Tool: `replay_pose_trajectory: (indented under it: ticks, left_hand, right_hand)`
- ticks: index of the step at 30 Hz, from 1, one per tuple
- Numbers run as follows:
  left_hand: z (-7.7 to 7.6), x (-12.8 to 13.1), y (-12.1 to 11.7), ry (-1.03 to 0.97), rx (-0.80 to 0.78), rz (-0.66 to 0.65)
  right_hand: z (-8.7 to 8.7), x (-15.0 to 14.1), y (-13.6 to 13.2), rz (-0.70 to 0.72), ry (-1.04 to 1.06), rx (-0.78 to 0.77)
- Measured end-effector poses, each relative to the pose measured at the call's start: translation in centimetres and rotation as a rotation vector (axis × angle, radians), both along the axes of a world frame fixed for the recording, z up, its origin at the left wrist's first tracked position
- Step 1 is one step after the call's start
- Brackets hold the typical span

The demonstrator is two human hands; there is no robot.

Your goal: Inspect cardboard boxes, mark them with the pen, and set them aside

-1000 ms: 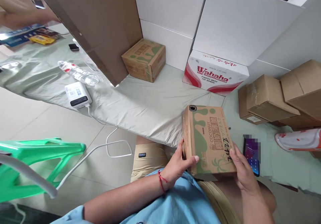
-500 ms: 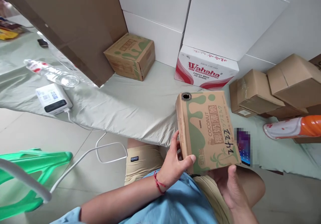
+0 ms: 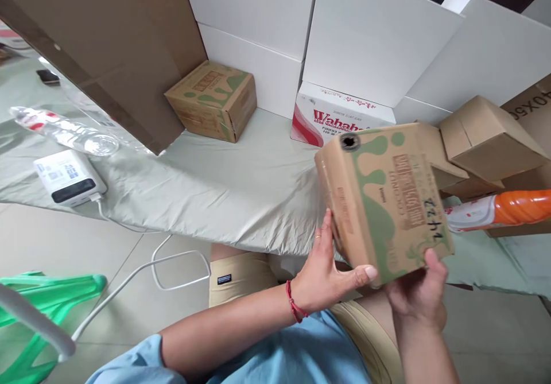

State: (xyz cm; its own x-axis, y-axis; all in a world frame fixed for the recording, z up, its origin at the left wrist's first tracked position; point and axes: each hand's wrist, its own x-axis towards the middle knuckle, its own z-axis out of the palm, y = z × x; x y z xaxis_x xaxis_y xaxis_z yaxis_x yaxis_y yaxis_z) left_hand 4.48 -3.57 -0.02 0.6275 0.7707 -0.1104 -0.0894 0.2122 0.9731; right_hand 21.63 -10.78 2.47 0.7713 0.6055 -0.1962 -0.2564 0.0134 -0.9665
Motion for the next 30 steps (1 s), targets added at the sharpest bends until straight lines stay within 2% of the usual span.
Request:
replay_pose_trajectory:
  ticks: [2, 5, 9, 11, 14, 17, 21, 24, 28, 30]
  left_hand:
    - [0.0, -0.3, 0.2, 0.011, 0.022, -0.065]
    - [-1.2, -1.3, 0.4, 0.068, -0.005, -0.069]
    - [-3.1, -2.8, 0.4, 0.156, -0.044, 0.001]
    - [-3.6, -3.4, 0.5, 0.194, -0.038, 0.009]
    - [-4.3, -4.3, 0.7, 0.236, -0.031, 0.027]
    - [-5.1, -5.4, 1.1, 0.283, -0.008, 0.052]
    - [-6.4, -7.4, 1.7, 0.341, 0.029, 0.120]
    - [-7.1, -8.9, 2.2, 0.378, 0.024, 0.159]
    - [-7.0, -9.9, 3.0, 0.400, 0.011, 0.191]
    - [-6.7, -9.9, 3.5, 0.401, 0.012, 0.204]
  right_hand:
    - [2.3, 2.1, 0.3, -0.045, -0.027, 0.043]
    - [5.2, 5.7, 1.0, -0.024, -0.084, 0.146]
    - [7.8, 10.5, 3.3, 0.118, -0.073, 0.269]
    - [8.6, 12.5, 4.8, 0.093, -0.014, 0.247]
    - [9.2, 14.5, 6.7, -0.009, 0.000, 0.090]
    - [9.4, 15.4, 7.6, -0.039, -0.055, -0.001]
    - [9.4, 16.1, 7.8, 0.006, -0.106, -0.021]
    - [9.5, 16.9, 7.7, -0.072, -0.071, -0.008]
    - [9.8, 18.0, 8.5, -0.086, -0.079, -0.030]
    - [9.9, 18.5, 9.4, -0.153, -0.047, -0.011]
